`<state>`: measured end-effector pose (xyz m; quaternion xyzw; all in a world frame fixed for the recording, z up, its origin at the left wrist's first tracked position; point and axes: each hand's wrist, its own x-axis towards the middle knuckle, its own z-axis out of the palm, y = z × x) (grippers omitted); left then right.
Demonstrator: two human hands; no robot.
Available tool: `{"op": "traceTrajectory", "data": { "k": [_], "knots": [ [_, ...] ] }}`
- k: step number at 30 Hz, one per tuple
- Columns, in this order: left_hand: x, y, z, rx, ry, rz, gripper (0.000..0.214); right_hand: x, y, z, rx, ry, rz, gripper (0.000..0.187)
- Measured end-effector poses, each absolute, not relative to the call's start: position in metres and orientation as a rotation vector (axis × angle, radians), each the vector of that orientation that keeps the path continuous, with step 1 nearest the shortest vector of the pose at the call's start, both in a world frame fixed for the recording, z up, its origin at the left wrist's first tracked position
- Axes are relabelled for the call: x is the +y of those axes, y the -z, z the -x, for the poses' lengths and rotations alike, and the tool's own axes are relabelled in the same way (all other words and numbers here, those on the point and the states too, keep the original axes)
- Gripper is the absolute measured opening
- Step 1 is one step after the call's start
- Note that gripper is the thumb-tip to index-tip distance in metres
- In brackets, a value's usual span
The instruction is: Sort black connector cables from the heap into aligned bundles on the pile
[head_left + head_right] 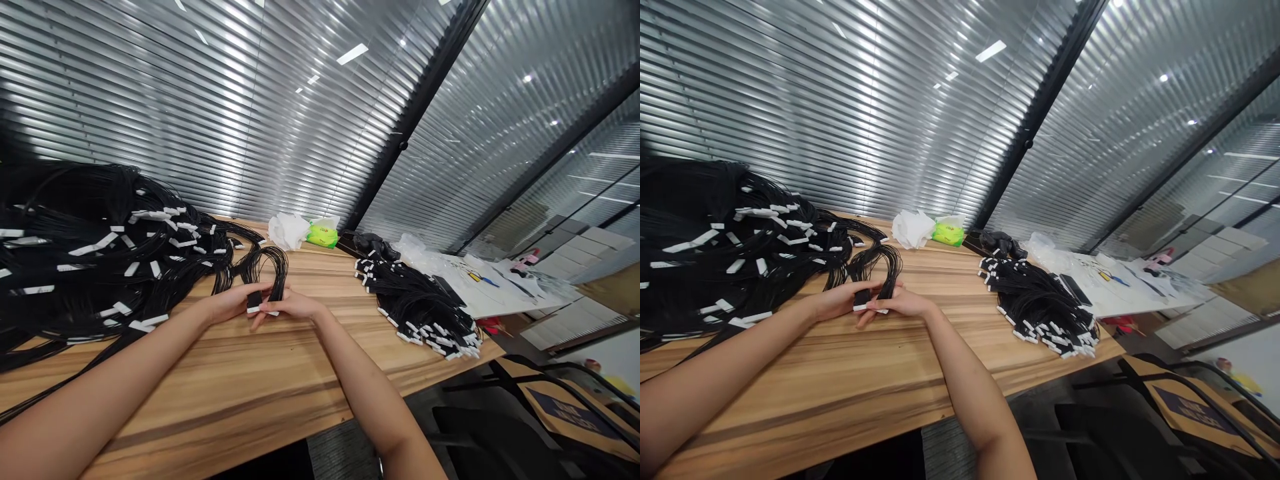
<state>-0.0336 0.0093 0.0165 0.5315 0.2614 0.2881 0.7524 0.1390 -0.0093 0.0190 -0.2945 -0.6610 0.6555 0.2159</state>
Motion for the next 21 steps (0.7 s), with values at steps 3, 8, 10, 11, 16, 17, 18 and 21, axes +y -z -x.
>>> {"op": "traceTrajectory", "data": {
  "k": [3,8,10,11,16,17,18,21],
  "knots": [
    [0.009,-0.014,0.036,0.508,-0.420,-1.122,0.031,-0.007,-0.013,-0.138,-1.788,-2.030,0.836,0.052],
    [0.014,-0.010,0.035,0.511,-0.438,-1.032,0.030,-0.003,-0.001,-0.134,-1.617,-2.220,0.873,0.051],
    [0.014,-0.010,0.032,0.546,-0.545,-0.959,0.025,-0.002,0.000,-0.133,-1.532,-2.185,0.894,0.046],
    [0.014,-0.011,0.031,0.564,-0.609,-0.926,0.022,-0.001,0.000,-0.132,-1.478,-2.160,0.908,0.044],
    [0.015,-0.018,0.032,0.607,-0.791,-0.848,0.011,0.003,-0.001,-0.137,-1.275,-2.020,0.954,0.035],
    [0.015,-0.019,0.033,0.602,-0.802,-0.838,0.012,0.004,-0.001,-0.139,-1.273,-1.996,0.961,0.032],
    [0.015,-0.019,0.033,0.593,-0.805,-0.831,0.015,0.004,-0.001,-0.141,-1.279,-1.975,0.969,0.030],
    [0.017,-0.017,0.034,0.587,-0.792,-0.839,0.025,0.006,0.000,-0.144,-1.301,-1.937,0.992,0.032]
  ]
}}
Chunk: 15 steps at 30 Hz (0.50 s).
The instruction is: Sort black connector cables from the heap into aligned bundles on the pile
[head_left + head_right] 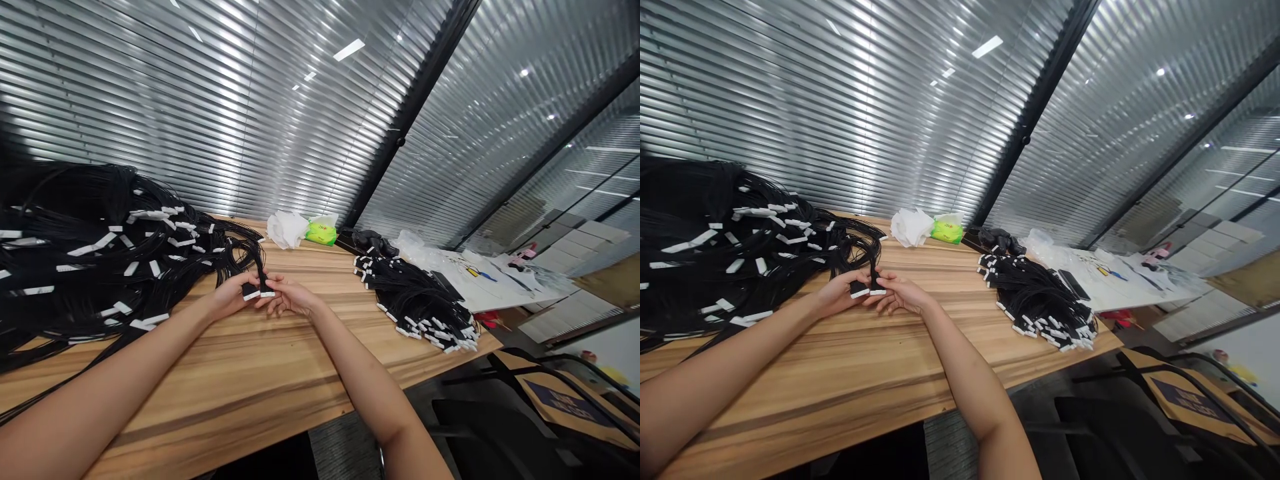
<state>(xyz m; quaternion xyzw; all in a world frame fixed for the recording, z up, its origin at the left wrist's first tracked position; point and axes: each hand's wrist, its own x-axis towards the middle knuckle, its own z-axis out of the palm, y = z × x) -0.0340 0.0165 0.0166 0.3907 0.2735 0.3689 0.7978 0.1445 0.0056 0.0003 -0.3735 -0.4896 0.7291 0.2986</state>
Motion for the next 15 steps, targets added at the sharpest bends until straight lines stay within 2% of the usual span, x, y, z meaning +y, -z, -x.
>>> {"op": "traceTrajectory", "data": {
  "k": [9,15],
  "knots": [
    [0.016,-0.015,0.033,0.616,-0.792,-0.836,0.028,0.002,-0.003,-0.136,-1.229,-1.903,1.001,0.026],
    [0.018,-0.016,0.034,0.522,-0.846,-0.943,0.026,-0.009,-0.003,-0.114,-0.879,-1.855,1.014,0.020]
  ]
}}
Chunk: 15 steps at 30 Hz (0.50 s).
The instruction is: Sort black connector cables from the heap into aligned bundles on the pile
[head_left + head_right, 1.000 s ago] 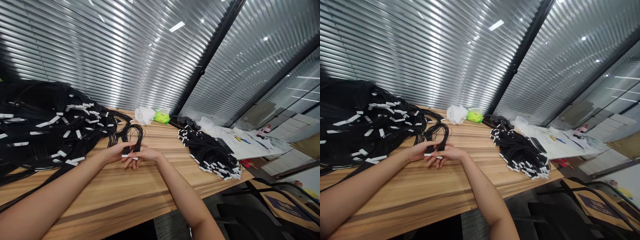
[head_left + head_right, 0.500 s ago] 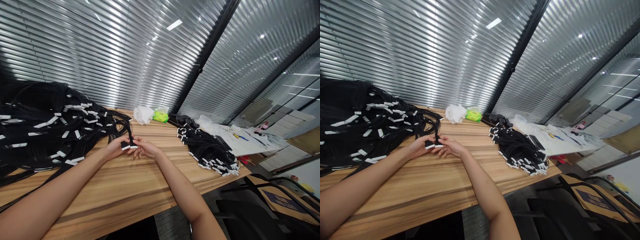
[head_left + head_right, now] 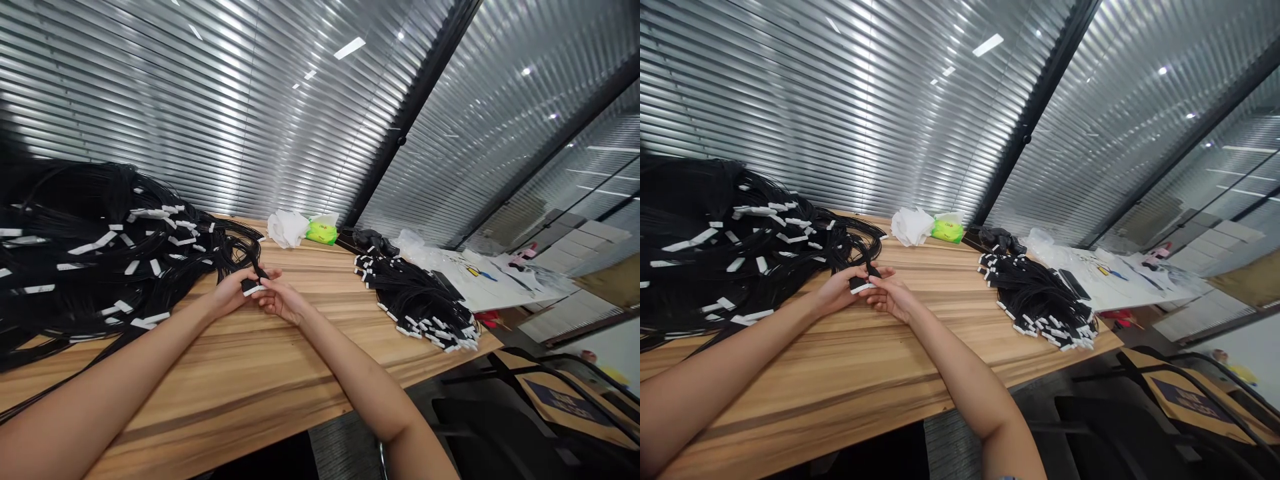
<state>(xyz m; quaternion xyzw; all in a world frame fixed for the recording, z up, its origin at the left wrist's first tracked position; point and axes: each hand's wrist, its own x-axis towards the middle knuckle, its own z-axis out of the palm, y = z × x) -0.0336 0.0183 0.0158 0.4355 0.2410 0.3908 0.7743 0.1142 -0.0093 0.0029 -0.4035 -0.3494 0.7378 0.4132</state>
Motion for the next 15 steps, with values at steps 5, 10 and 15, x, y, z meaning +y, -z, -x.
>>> {"op": "traceTrajectory", "data": {
  "k": [5,10,15],
  "knots": [
    [0.020,-0.014,0.034,0.531,-0.887,-0.993,0.028,-0.023,0.004,-0.093,-0.791,-1.697,1.021,0.022],
    [0.018,-0.016,0.032,0.551,-0.873,-1.019,0.029,-0.028,0.010,-0.085,-0.879,-1.527,0.997,0.031],
    [0.018,-0.015,0.029,0.510,-0.866,-0.974,0.032,-0.020,0.011,-0.089,-0.876,-1.364,0.959,0.031]
  ]
}}
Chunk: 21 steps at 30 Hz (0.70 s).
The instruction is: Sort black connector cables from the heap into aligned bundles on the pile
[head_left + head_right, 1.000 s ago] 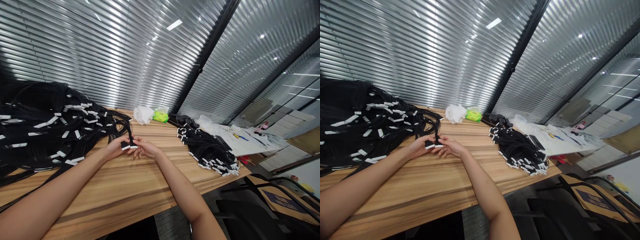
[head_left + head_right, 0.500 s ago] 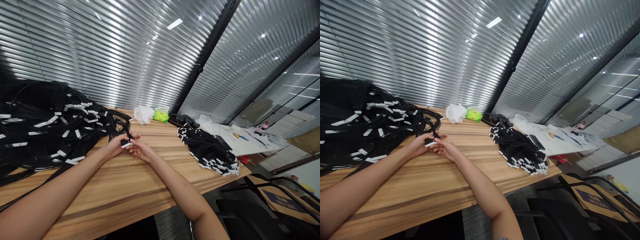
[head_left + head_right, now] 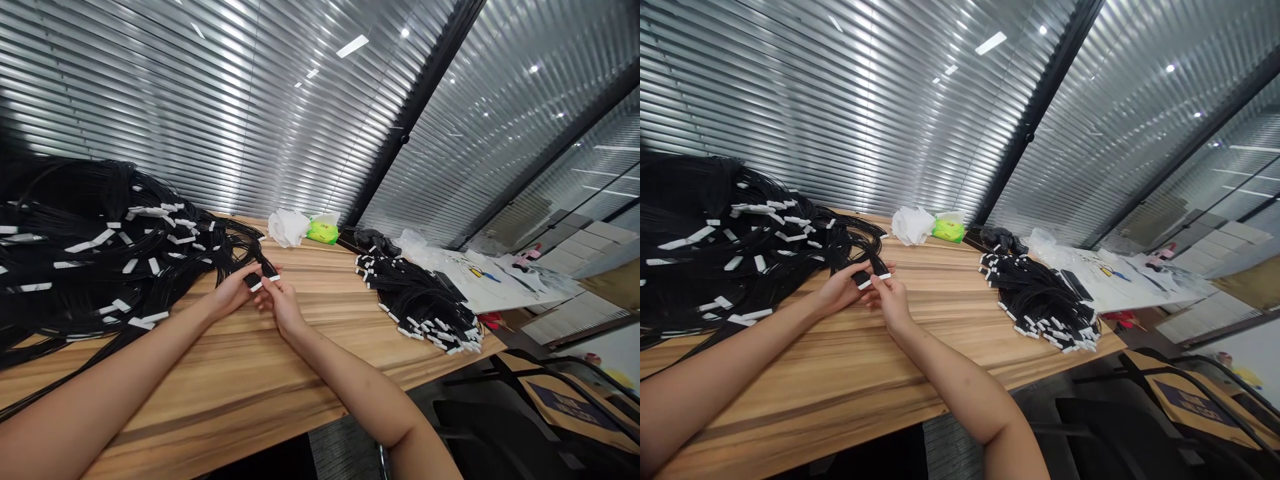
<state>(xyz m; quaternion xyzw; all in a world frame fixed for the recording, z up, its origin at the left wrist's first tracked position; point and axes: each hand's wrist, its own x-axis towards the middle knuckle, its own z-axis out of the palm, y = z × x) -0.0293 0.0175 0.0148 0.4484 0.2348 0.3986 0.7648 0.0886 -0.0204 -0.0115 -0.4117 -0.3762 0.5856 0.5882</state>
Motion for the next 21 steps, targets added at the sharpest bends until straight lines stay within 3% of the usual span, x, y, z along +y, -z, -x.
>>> {"op": "traceTrajectory", "data": {
  "k": [9,21],
  "knots": [
    [0.039,0.004,0.028,0.734,-1.110,-0.991,0.036,-0.002,0.010,-0.110,-0.876,-0.996,0.994,0.031],
    [0.036,-0.001,0.024,0.845,-1.067,-1.181,0.037,-0.005,0.011,-0.106,-0.887,-0.975,1.009,0.033]
  ]
}}
